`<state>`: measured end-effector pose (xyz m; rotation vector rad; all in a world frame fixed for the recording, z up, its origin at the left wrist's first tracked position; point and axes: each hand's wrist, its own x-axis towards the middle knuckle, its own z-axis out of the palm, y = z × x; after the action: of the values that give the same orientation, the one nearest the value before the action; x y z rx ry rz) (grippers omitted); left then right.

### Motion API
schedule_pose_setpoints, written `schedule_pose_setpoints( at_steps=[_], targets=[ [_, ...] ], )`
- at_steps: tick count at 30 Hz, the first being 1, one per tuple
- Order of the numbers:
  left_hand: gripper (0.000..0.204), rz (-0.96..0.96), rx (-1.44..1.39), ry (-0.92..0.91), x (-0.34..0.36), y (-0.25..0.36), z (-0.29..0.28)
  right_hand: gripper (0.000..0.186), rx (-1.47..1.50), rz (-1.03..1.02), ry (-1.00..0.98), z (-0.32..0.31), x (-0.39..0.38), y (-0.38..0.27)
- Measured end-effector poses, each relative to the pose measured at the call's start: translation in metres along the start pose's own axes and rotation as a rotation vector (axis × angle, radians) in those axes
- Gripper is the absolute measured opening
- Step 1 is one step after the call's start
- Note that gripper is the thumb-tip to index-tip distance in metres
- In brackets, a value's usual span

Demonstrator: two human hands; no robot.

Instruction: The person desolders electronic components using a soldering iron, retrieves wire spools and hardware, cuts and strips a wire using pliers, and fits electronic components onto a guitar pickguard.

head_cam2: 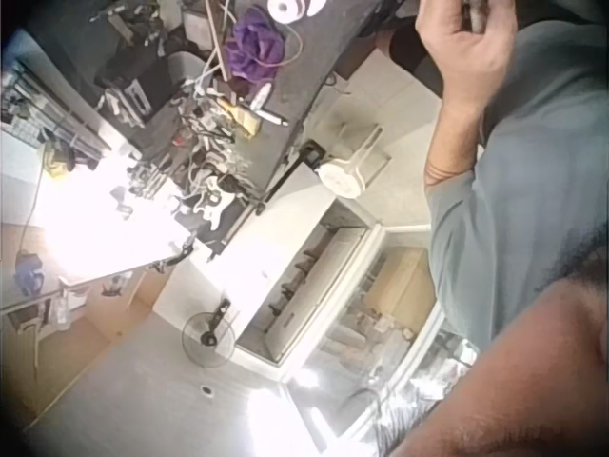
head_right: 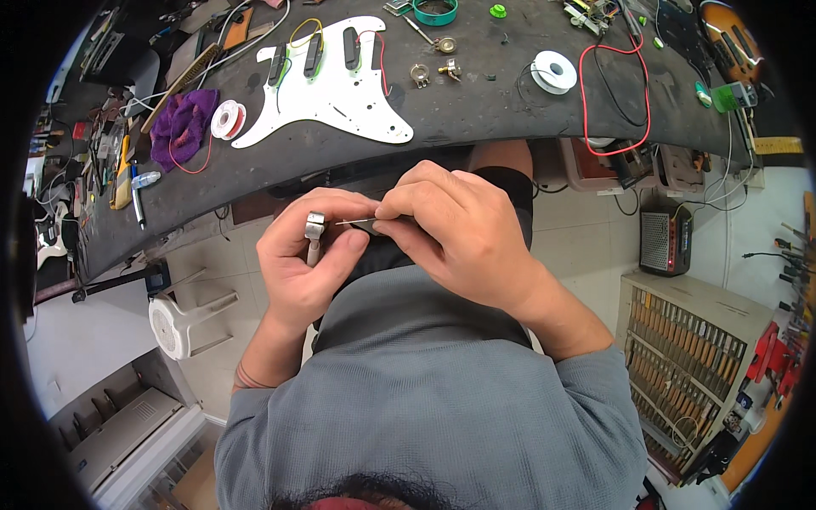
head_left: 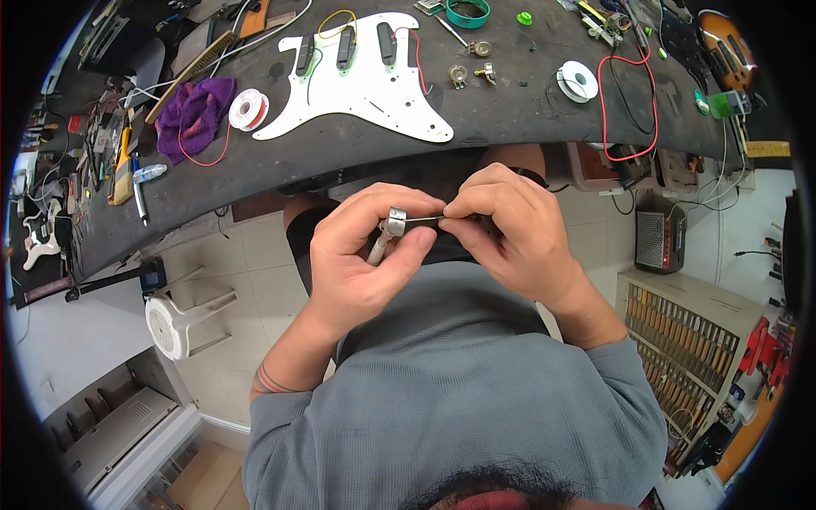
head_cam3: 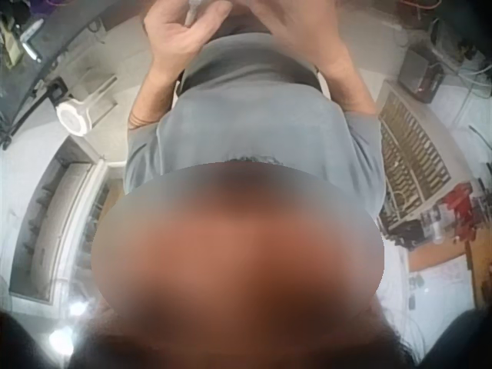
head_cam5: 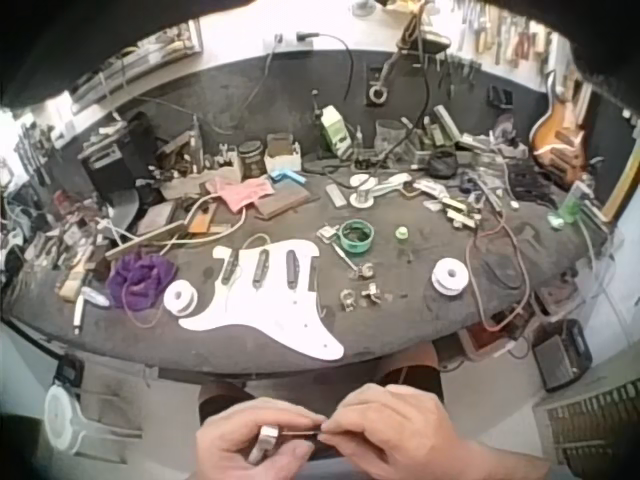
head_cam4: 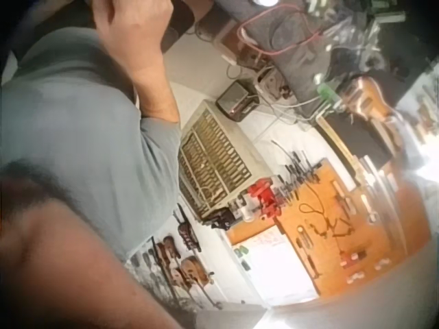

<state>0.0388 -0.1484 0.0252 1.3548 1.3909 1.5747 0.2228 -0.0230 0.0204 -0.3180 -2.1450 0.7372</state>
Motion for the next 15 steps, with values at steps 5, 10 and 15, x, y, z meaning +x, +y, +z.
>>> schedule_pose_setpoints(
  at_steps=[5, 10, 15],
  targets=[
    [0.015, 0.108, 0.074, -0.066, 0.001, -0.007, -0.005, 0.028, -0.013, 0.022, -0.013, 0.001, -0.001, -0.002],
    [0.011, 0.14, 0.072, -0.057, 0.001, -0.01, -0.003, 0.024, -0.017, 0.003, -0.037, 0.0, -0.001, -0.002],
    [0.013, 0.198, 0.107, -0.058, 0.001, -0.015, -0.007, 0.021, -0.03, -0.001, -0.098, -0.006, -0.006, 0.003]
  ],
)
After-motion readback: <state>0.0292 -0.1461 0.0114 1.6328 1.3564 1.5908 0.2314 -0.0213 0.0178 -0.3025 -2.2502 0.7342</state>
